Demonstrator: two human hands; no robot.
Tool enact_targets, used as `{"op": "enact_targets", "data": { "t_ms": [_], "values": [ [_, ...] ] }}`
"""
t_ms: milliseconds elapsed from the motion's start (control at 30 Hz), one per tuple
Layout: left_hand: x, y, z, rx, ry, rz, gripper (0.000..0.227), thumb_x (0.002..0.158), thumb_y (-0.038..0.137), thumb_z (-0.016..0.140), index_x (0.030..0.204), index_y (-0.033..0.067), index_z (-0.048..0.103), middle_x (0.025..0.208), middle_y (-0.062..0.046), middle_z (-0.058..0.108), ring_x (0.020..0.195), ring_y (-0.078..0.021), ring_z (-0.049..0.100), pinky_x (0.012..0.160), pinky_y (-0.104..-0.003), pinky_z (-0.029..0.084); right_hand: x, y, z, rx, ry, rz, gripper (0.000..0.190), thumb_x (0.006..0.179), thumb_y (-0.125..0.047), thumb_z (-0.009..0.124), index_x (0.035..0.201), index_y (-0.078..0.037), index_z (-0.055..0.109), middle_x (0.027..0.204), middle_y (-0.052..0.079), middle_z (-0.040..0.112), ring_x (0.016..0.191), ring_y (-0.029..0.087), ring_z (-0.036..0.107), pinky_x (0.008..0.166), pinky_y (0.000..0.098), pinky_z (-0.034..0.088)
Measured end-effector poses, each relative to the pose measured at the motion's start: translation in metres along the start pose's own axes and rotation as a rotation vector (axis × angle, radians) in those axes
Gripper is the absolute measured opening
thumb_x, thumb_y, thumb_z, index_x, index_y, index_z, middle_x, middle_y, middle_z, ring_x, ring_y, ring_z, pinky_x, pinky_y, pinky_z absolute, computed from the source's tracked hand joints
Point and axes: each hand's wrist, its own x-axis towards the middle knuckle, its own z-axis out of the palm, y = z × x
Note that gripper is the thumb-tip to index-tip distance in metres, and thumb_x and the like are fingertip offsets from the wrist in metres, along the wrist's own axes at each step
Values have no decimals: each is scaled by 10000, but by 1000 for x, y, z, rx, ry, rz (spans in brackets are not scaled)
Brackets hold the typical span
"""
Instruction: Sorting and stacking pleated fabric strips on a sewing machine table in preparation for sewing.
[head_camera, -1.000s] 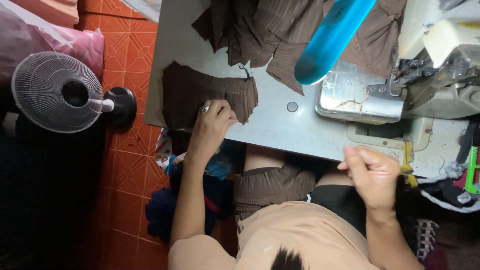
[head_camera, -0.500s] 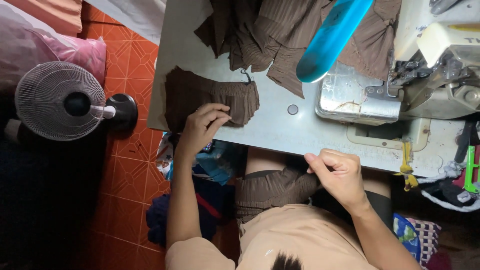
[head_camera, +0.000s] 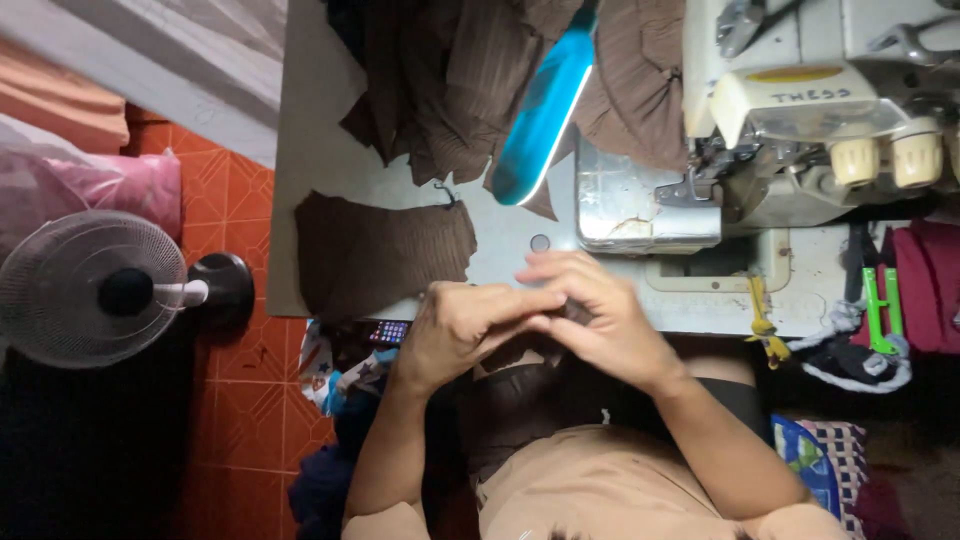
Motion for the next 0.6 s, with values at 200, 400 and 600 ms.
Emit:
{"op": "enact_targets", "data": {
  "t_ms": [200, 400, 600],
  "values": [
    [29, -21, -10, -247, -242, -108, 263, 747, 150, 561, 1003, 91, 542, 700, -130, 632, 689, -325, 617, 604, -378, 479, -42, 21, -62, 36, 288, 380, 130, 716, -9, 649, 795, -41, 550, 728, 50, 633, 681, 67, 548, 658, 225, 437],
    [58, -70, -2, 126, 101, -194, 217, 677, 47, 608, 847, 76, 477, 748, -70, 498, 667, -239, 485, 606, -345, 397, -22, 12, -63, -366, 636, 297, 347, 751, -54, 726, 1033, -21, 526, 750, 108, 573, 652, 119, 499, 644, 231, 419],
    [70, -7, 63, 319, 361, 277, 371, 864, 334, 455, 1143, 94, 495, 1168, -92, 511, 1095, -262, 493, 904, -395, 358, -17, 18, -53, -473, 726, 305, 484, 762, -25, 717, 1165, -18, 449, 528, 77, 465, 455, 76, 387, 447, 207, 312]
  ]
}}
